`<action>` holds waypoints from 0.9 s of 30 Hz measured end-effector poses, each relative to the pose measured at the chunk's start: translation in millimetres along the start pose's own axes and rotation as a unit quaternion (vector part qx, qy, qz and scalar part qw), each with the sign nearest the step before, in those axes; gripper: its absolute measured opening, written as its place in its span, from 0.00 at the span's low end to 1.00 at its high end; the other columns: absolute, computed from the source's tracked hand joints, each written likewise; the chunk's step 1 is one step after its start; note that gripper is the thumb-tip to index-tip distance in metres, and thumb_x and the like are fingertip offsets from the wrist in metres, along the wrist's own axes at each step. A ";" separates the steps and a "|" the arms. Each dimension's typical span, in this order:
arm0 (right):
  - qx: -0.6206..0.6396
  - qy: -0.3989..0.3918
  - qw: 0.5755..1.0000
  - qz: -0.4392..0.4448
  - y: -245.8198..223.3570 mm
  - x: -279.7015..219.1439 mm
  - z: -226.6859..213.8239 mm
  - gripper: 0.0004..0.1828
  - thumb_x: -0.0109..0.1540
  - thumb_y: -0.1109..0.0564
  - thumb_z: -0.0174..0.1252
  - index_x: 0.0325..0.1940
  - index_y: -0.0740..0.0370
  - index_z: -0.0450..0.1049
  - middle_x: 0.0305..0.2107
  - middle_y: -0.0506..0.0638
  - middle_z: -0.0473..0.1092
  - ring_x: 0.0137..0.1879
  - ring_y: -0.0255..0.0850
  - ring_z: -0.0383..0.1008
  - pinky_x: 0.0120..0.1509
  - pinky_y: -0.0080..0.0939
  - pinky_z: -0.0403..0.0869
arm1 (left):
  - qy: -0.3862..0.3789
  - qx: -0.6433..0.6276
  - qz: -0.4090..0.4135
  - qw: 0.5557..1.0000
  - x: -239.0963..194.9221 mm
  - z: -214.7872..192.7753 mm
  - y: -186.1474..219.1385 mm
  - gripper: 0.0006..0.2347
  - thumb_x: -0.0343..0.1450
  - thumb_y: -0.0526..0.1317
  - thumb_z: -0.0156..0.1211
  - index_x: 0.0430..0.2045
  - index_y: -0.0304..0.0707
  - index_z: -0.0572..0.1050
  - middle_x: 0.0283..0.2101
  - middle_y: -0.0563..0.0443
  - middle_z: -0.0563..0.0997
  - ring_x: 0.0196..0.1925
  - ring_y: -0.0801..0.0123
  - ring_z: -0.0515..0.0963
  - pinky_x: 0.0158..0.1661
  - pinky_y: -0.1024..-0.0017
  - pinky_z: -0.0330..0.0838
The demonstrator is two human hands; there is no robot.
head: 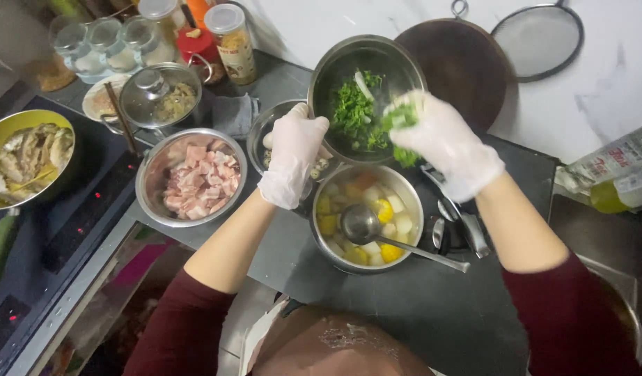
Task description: The person opens a pressure cooker containing a vegetable soup with corn and carrots, stirs the contents with a ladle, and adds chopped green vegetables and a powdered seasoning. The person then closes the pressure cooker.
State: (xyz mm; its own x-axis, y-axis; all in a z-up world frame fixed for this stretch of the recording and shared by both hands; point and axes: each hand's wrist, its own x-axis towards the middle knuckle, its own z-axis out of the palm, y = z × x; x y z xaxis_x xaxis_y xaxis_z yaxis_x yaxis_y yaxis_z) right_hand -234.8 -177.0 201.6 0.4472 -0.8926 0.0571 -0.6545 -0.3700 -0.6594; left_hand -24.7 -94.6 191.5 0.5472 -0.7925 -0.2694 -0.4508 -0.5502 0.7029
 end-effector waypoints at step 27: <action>-0.086 -0.019 0.996 0.014 -11.9 10.4 48.8 0.52 0.45 0.56 0.74 0.73 0.42 0.64 0.62 0.53 0.52 0.69 0.59 0.58 0.68 0.62 0.71 | -0.032 -0.146 -0.002 0.989 -16.4 24.6 -13.8 0.22 0.68 0.46 0.53 0.56 0.38 0.73 0.11 0.46 0.78 0.16 0.60 0.82 0.25 0.71 0.81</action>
State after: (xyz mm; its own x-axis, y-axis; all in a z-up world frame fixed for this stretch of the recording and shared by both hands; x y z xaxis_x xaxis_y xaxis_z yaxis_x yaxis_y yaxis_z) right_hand -192.6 -169.3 173.5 0.4479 -0.8940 0.0100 -0.7605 -0.3868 -0.5215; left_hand -44.8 -80.5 170.0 0.4985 -0.8107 -0.3070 -0.2210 -0.4613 0.8593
